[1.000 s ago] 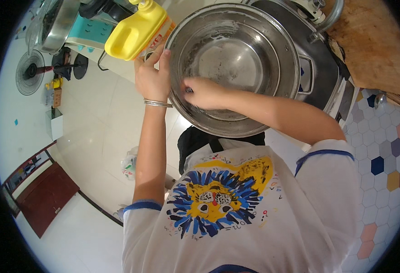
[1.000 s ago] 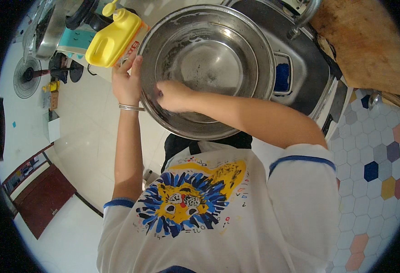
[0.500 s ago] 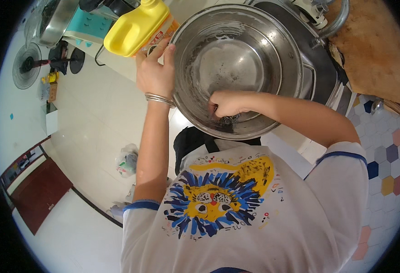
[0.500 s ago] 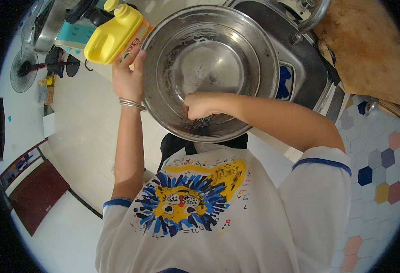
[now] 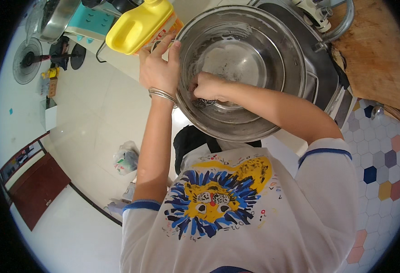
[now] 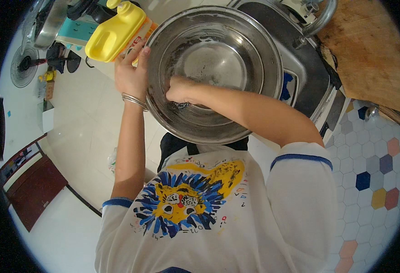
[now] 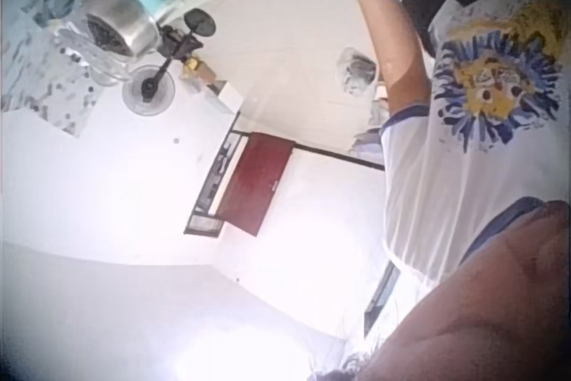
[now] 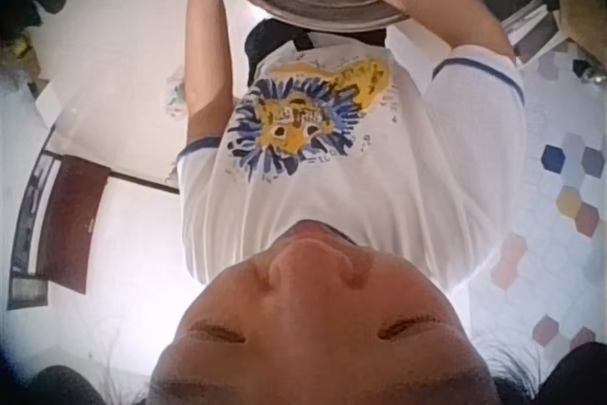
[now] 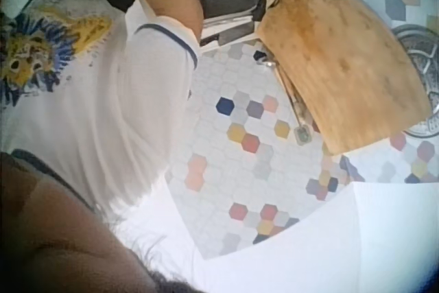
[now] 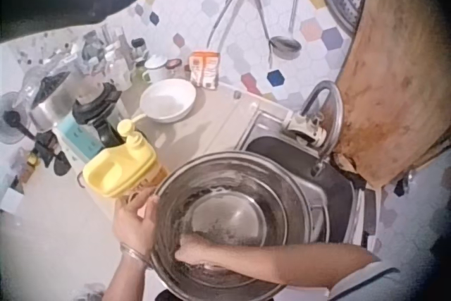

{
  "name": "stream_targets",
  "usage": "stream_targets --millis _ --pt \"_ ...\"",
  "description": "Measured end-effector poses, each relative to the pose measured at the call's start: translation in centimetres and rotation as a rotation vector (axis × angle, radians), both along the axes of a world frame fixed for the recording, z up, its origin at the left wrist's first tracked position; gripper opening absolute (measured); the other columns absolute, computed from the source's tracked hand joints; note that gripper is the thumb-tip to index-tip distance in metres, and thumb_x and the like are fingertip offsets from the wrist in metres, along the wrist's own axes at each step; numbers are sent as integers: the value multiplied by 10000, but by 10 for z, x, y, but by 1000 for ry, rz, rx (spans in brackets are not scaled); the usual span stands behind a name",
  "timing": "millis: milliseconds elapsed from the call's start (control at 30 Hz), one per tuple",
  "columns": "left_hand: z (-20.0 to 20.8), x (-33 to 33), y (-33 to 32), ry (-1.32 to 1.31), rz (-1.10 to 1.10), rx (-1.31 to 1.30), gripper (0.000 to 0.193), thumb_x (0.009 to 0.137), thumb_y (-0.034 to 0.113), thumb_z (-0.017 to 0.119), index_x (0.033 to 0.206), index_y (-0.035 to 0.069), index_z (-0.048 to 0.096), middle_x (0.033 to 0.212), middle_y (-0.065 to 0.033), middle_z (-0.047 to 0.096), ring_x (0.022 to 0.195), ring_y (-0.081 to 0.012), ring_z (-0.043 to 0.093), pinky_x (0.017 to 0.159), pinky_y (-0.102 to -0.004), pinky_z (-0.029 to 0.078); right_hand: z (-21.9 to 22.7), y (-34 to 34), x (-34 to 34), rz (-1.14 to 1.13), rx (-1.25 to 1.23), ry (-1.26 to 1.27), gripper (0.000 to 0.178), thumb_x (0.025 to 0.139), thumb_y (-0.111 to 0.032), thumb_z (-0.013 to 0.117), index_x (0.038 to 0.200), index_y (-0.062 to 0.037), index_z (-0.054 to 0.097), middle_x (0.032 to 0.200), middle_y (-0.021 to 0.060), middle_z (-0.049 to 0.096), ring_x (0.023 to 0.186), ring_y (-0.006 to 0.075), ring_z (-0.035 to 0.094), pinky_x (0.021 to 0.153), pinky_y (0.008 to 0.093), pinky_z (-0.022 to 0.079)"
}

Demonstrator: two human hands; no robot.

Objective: The person scrubs the inside of a stainless steel pot with a steel wool pad, creating soapy foam. They then rinse the pot under running water in the sink to remove the soap and residue.

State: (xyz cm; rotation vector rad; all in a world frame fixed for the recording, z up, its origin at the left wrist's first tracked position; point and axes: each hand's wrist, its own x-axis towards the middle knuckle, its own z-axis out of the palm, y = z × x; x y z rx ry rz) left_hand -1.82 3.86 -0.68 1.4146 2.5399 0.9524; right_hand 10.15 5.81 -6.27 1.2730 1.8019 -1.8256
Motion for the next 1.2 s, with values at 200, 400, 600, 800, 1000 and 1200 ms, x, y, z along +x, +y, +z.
stream_targets --millis 200,400,600,800,1000,1200 --pt "-1 2 -4 15 36 -13 257 769 397 626 988 273 678 1001 -112 560 897 -276 588 705 -374 480 7 -10 52 445 26 87 214 666 -51 576 866 2 631 866 175 628 830 282 590 713 359 451" --pt "1 2 1 -1 20 -33 265 767 402 627 993 272 676 1016 -111 556 893 -276 589 704 -373 480 13 -8 15 56 201 127 209 711 -75 527 880 2 622 880 190 628 829 296 604 722 385 450" --pt "1 3 -1 -3 49 -33 268 768 409 625 993 273 675 1034 -115 559 908 -280 588 702 -377 482 3 -11 62 387 87 207 199 738 -83 530 888 19 613 860 202 625 819 304 609 732 386 461" --pt "-7 -2 1 42 18 11 274 766 421 625 995 277 672 1008 -123 559 883 -282 590 693 -375 480 18 -10 33 240 146 227 211 746 -84 512 901 33 595 941 206 609 891 305 585 741 398 441" --pt "2 5 6 8 2 -22 279 765 427 626 1005 291 667 970 -123 556 870 -280 591 689 -371 480 6 -7 21 189 21 91 255 754 -91 507 974 11 586 929 186 618 854 272 586 748 374 451" --pt "-4 3 2 45 22 -17 275 767 431 620 1002 296 667 969 -118 558 870 -272 590 681 -366 481 -1 -15 55 527 180 133 200 750 -84 510 899 7 607 923 205 611 907 317 586 783 377 440"
